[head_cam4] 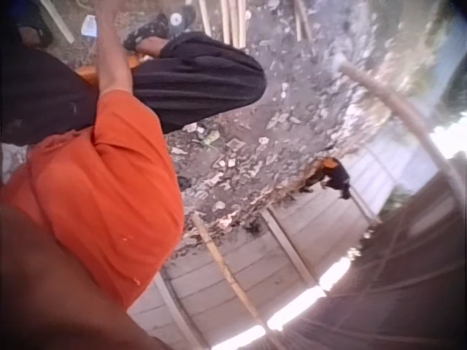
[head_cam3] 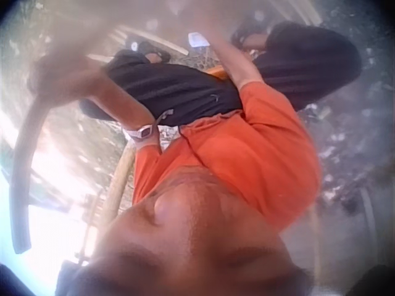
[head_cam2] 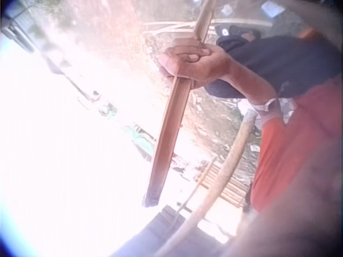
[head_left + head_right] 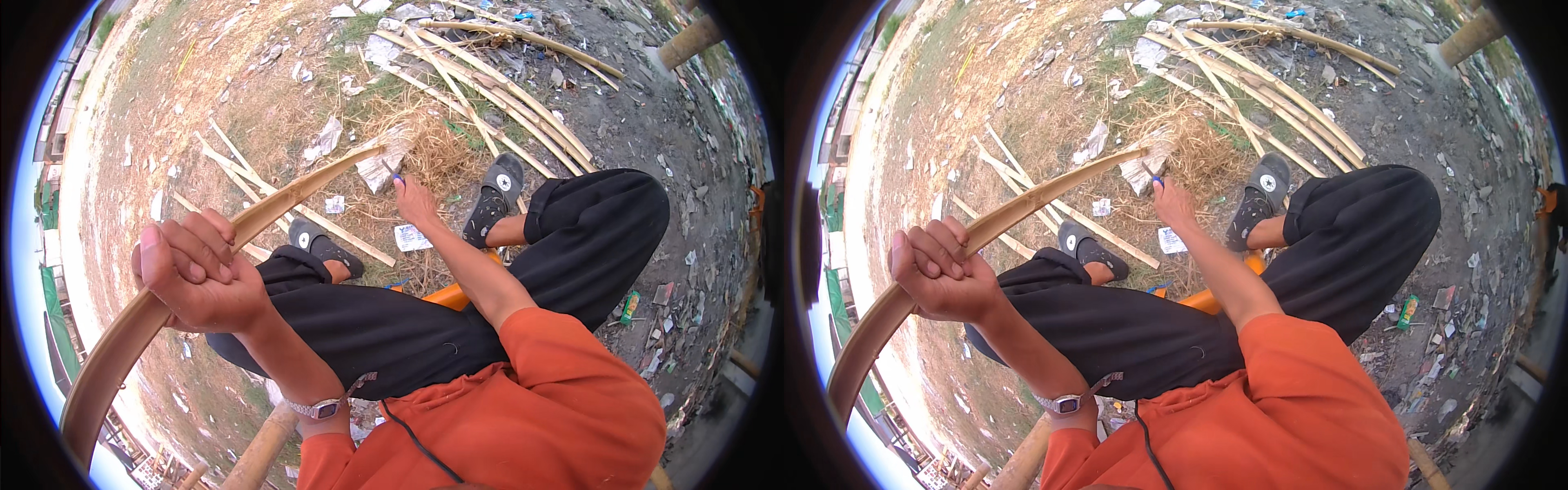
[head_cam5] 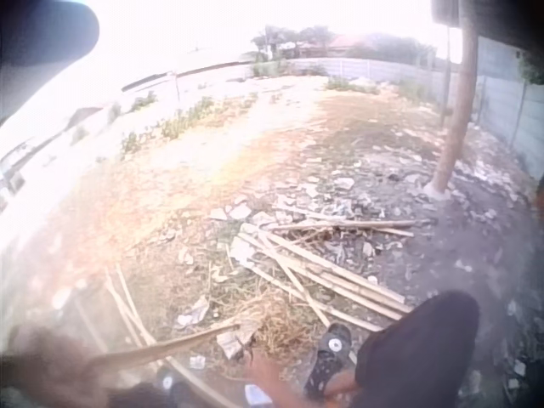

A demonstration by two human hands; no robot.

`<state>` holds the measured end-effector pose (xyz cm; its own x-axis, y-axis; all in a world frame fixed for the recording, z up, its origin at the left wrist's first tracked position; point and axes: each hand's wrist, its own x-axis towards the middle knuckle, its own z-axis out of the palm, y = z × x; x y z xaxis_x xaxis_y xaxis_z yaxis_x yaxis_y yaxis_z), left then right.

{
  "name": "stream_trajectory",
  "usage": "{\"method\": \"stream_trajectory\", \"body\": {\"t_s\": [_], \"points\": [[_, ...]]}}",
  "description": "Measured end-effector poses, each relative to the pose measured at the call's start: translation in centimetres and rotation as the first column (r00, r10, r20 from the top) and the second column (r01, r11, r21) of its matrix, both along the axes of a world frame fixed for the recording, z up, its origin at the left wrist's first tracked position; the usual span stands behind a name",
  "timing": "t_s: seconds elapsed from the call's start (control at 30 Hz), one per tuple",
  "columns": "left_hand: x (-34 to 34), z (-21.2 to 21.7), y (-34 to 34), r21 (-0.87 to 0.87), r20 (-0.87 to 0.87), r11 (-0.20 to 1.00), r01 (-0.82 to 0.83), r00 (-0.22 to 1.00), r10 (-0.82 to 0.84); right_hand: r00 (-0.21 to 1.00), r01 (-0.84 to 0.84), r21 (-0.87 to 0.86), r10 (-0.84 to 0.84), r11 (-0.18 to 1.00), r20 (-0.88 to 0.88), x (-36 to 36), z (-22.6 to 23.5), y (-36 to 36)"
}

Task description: The person sits cross-legged on a small stool and uses a blue utility knife to shave and smooth a long, thin piece of bamboo. They hold the bamboo with their left hand and carefully scrape along its length with the knife in their right hand, removing thin strips of material.

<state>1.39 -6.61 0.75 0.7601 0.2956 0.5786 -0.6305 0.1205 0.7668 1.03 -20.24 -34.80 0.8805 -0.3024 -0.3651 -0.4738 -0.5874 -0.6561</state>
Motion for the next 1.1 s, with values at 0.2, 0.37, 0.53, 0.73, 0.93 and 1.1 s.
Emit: {"method": "stream_trajectory", "body": {"t_s": [0.2, 0.37, 0.53, 0.73, 0.93, 1.1], "points": [[0.6, 0.1, 0.3, -0.014, -0.012, 1.0, 0.001, 1.0, -0.001, 0.863, 0.253, -0.25, -0.102, 0.935, 0.494, 4.1, -2.6, -3.9], [0.4, 0.1, 0.3, -0.031, -0.028, 1.0, -0.002, 1.0, 0.001, 0.959, 0.282, -0.488, -0.237, 0.826, 0.154, 6.1, -4.7, -14.7], [0.7, 0.1, 0.2, -0.036, -0.012, 0.998, 0.057, 0.998, -0.058, 0.995, 0.097, -0.593, -0.085, 0.799, 0.048, 4.5, -8.9, -18.5], [0.5, -0.1, 0.4, -0.04, 0.001, 0.998, 0.041, 0.999, -0.041, 0.992, -0.111, -0.651, 0.128, 0.751, -0.021, 3.9, -8.1, -18.2], [0.7, 0.2, 0.2, -0.004, 0.007, 0.999, 0.035, 0.999, -0.035, 0.999, -0.037, -0.512, 0.041, 0.858, -0.002, 3.6, -7.3, -17.8], [0.6, 0.2, 0.1, -0.017, 0.009, 1.0, 0.011, 1.0, -0.011, 0.994, 0.099, -0.419, -0.072, 0.903, 0.08, 3.9, -9.1, -18.7]]}}
